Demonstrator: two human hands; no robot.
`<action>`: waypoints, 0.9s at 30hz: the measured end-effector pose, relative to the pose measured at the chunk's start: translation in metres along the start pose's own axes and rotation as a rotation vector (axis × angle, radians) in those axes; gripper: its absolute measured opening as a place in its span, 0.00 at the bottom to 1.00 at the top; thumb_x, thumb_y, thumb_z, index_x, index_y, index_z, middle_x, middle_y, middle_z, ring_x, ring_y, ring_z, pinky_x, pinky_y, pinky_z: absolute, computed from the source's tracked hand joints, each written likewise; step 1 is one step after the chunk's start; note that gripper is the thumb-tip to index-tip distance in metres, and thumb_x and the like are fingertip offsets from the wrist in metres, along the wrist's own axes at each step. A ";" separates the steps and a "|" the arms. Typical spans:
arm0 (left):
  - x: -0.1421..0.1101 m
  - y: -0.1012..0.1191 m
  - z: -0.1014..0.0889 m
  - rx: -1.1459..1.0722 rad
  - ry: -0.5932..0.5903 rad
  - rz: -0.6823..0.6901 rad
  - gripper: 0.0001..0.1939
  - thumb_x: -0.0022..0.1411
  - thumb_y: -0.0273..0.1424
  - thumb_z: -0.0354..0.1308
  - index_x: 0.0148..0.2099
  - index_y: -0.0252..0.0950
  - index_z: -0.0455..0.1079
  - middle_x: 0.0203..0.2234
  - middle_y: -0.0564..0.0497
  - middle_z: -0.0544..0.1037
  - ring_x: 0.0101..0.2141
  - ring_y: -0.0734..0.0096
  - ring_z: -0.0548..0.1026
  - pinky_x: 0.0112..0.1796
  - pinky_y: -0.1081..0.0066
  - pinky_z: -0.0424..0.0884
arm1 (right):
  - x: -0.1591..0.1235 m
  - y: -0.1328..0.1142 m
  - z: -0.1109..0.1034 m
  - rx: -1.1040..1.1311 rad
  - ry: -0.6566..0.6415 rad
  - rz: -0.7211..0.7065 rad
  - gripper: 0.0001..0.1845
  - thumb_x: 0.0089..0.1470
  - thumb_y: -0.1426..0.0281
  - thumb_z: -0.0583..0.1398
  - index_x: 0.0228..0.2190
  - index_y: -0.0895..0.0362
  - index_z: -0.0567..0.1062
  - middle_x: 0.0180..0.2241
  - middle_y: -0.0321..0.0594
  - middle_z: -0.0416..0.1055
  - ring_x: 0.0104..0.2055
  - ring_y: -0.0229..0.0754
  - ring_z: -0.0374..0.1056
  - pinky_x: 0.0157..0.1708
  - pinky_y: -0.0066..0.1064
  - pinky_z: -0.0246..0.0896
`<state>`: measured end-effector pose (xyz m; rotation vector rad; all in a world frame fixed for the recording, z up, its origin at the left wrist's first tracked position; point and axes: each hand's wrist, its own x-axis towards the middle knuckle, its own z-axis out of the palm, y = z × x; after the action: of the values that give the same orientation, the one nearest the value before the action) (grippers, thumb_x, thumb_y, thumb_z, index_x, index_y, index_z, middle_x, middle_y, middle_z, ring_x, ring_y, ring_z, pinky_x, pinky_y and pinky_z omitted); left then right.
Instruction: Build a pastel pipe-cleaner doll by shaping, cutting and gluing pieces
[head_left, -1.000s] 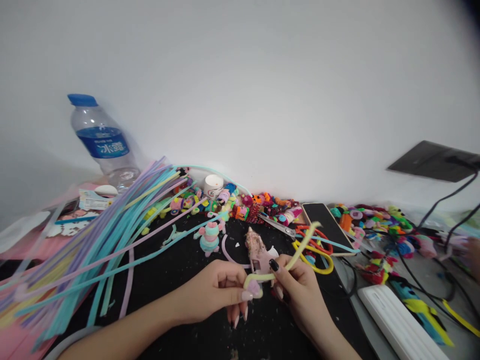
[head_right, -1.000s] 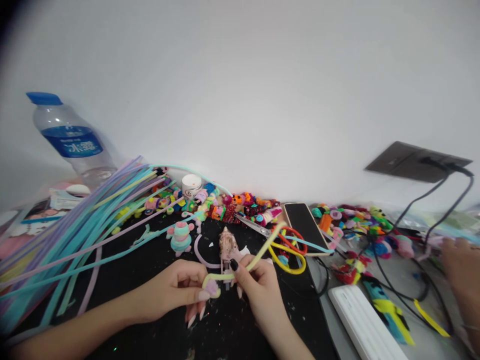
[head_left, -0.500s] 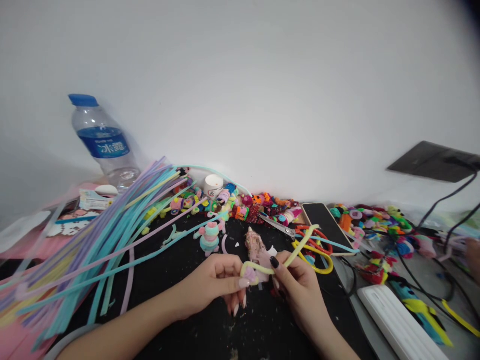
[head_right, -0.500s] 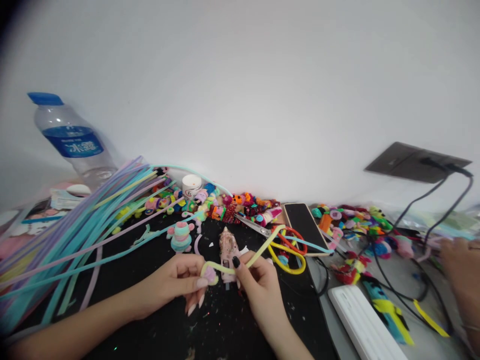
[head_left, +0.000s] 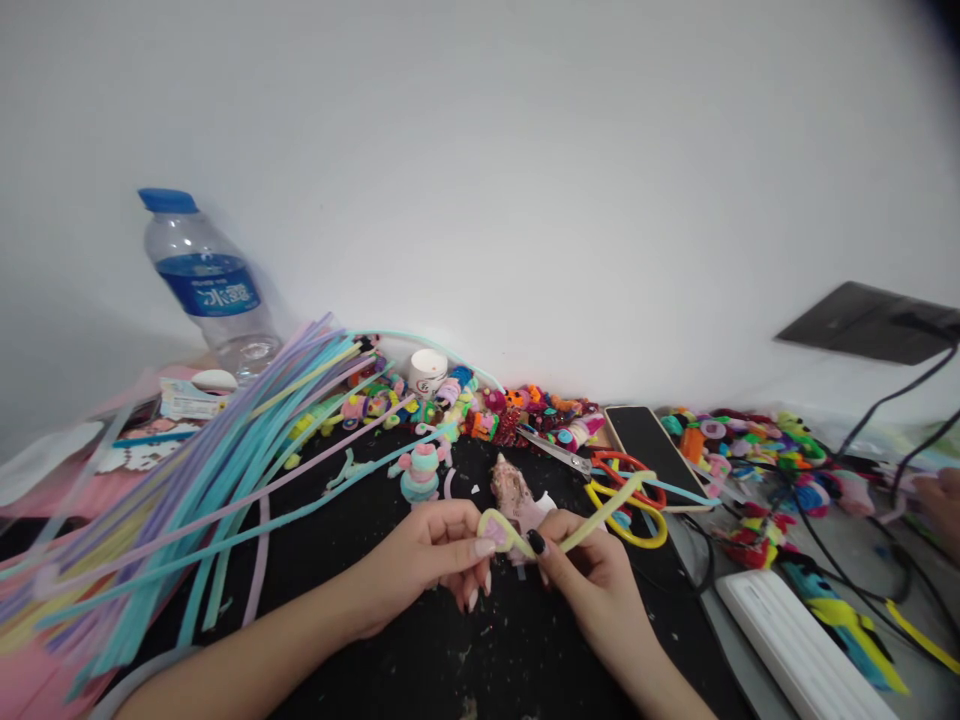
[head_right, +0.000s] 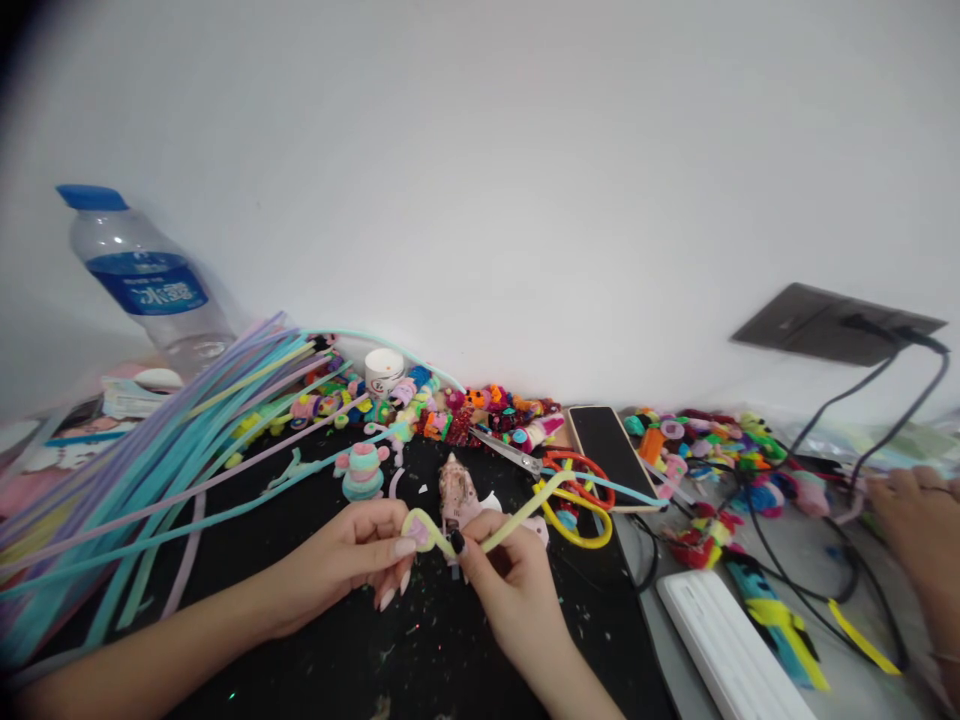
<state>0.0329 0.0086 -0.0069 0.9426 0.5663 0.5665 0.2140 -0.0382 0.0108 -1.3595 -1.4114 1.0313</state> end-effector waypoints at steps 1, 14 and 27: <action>0.000 0.000 0.000 0.003 0.005 0.000 0.11 0.55 0.35 0.58 0.28 0.32 0.64 0.19 0.53 0.73 0.17 0.81 0.68 0.21 0.79 0.64 | 0.000 0.000 0.000 -0.003 -0.006 0.005 0.14 0.50 0.62 0.58 0.19 0.57 0.68 0.17 0.32 0.59 0.20 0.35 0.54 0.21 0.27 0.48; 0.002 0.001 0.001 0.143 0.049 0.030 0.12 0.55 0.36 0.58 0.28 0.31 0.64 0.19 0.52 0.74 0.17 0.79 0.69 0.20 0.79 0.63 | 0.002 0.002 0.003 -0.125 -0.024 -0.032 0.12 0.50 0.67 0.58 0.19 0.58 0.68 0.19 0.33 0.61 0.23 0.36 0.55 0.23 0.26 0.50; 0.002 0.002 0.004 0.173 0.099 0.058 0.13 0.55 0.37 0.57 0.27 0.32 0.66 0.16 0.55 0.72 0.16 0.79 0.68 0.21 0.78 0.63 | 0.002 0.003 0.004 -0.072 -0.012 -0.004 0.08 0.50 0.67 0.59 0.23 0.58 0.73 0.20 0.34 0.65 0.22 0.36 0.59 0.23 0.26 0.53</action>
<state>0.0362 0.0090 -0.0037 1.1018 0.6870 0.6259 0.2110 -0.0361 0.0075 -1.4043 -1.4715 0.9959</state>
